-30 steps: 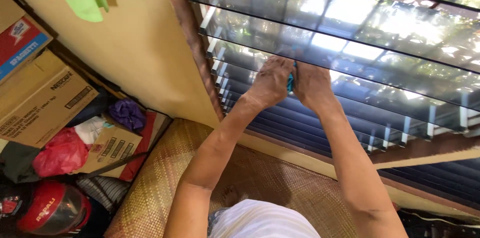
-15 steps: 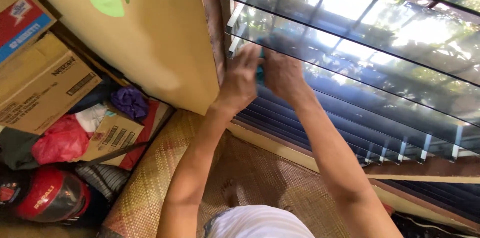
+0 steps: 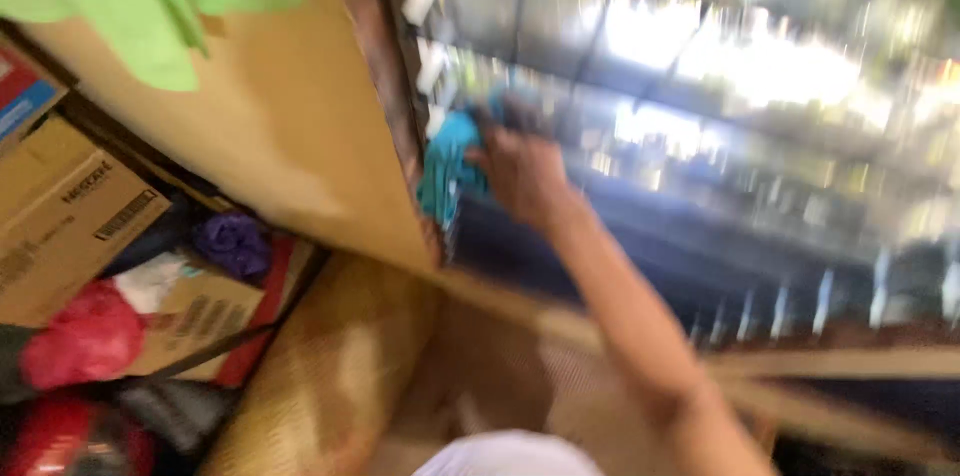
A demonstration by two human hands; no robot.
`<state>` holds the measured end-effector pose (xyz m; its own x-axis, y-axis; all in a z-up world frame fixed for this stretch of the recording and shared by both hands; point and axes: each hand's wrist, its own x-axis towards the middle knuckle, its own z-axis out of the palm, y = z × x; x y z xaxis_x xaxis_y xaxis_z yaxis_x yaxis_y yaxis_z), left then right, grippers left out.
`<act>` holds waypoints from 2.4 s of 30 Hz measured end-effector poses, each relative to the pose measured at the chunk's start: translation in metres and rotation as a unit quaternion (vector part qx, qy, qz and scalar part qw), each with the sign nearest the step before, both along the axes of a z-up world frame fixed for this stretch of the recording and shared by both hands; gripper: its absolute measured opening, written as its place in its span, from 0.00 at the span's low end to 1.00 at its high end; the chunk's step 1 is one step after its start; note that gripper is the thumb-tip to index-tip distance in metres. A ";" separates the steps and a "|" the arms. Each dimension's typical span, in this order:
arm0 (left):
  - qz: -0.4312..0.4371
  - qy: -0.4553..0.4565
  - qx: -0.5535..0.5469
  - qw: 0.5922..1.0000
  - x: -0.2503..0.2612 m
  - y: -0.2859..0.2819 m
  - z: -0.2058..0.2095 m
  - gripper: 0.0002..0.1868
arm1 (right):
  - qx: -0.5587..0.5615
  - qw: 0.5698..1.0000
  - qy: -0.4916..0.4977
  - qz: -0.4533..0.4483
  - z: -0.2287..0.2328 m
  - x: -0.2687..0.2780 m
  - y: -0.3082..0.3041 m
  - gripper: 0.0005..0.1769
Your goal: The person wipes a slatted window or skylight surface using a blue cloth. They move the cloth back and forth across the slats repeatedly, covering different sections of the window area.
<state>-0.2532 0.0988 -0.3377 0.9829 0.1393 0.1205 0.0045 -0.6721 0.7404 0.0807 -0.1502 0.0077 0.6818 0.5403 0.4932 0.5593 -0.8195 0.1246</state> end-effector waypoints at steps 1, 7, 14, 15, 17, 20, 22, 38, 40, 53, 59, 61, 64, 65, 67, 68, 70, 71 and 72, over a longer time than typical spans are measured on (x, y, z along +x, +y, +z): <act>0.017 -0.004 0.021 1.000 0.004 0.009 -0.003 0.23 | 0.006 1.000 -0.006 -0.001 0.029 -0.007 0.002 0.36; 0.095 0.025 0.111 0.989 0.060 -0.033 0.080 0.22 | 0.137 0.989 -0.055 0.022 -0.004 -0.018 -0.004 0.11; -0.015 -0.422 0.205 0.883 0.196 -0.147 0.337 0.24 | 0.143 0.990 -0.008 0.010 -0.013 -0.034 -0.043 0.17; -0.029 -0.424 0.223 0.877 0.208 -0.158 0.345 0.23 | 0.139 0.990 0.002 -0.014 -0.023 -0.034 -0.054 0.20; -0.011 -0.379 0.241 0.893 0.223 -0.190 0.348 0.22 | 0.140 0.989 -0.003 -0.040 -0.033 -0.030 -0.073 0.19; -0.070 -0.374 0.244 0.892 0.257 -0.212 0.323 0.30 | 0.140 0.987 -0.026 -0.076 0.004 -0.059 -0.099 0.19; -0.153 -0.409 0.222 0.872 0.266 -0.223 0.316 0.38 | 0.140 0.985 -0.043 -0.094 0.019 -0.074 -0.117 0.20; -0.354 -0.303 0.174 0.868 0.284 -0.365 0.311 0.35 | 0.173 0.948 0.065 -0.259 -0.015 -0.098 -0.276 0.16; -0.372 -0.288 0.178 0.864 0.302 -0.385 0.268 0.32 | 0.162 0.949 0.055 -0.265 -0.038 -0.099 -0.304 0.16; -0.456 -0.249 0.154 0.841 0.281 -0.487 0.273 0.24 | 0.116 0.953 0.054 -0.275 -0.007 -0.149 -0.387 0.07; -0.438 -0.225 0.163 0.855 0.275 -0.519 0.289 0.23 | 0.118 0.959 0.075 -0.247 0.029 -0.164 -0.395 0.09; -0.413 -0.213 0.173 0.868 0.275 -0.519 0.292 0.22 | 0.151 0.956 0.102 -0.230 0.030 -0.163 -0.400 0.11; -0.382 -0.196 0.182 0.885 0.272 -0.518 0.298 0.21 | 0.031 0.966 0.029 -0.255 0.000 -0.156 -0.422 0.18; -0.381 -0.194 0.180 0.886 0.271 -0.519 0.301 0.21 | 0.036 0.963 0.052 -0.260 -0.002 -0.158 -0.423 0.25; -0.374 -0.192 0.177 0.890 0.268 -0.519 0.306 0.21 | 0.037 0.962 0.074 -0.260 -0.003 -0.160 -0.422 0.33; -0.376 -0.191 0.174 0.890 0.267 -0.519 0.308 0.20 | 0.053 0.969 0.028 -0.240 -0.002 -0.159 -0.420 0.22; -0.376 -0.190 0.174 0.890 0.261 -0.516 0.312 0.20 | 0.074 0.973 -0.018 -0.218 -0.010 -0.160 -0.418 0.17; -0.380 -0.191 0.173 0.888 0.260 -0.515 0.315 0.20 | 0.072 0.967 0.005 -0.245 -0.016 -0.158 -0.421 0.18; -0.384 -0.192 0.173 0.886 0.260 -0.514 0.317 0.20 | 0.071 0.960 0.027 -0.271 -0.022 -0.155 -0.423 0.24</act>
<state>0.0064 -0.4153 -0.0203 0.6493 -0.6636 0.3715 -0.7603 -0.5551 0.3373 -0.0744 -0.5730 -0.0141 0.8706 0.0289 0.4911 0.0481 -0.9985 -0.0264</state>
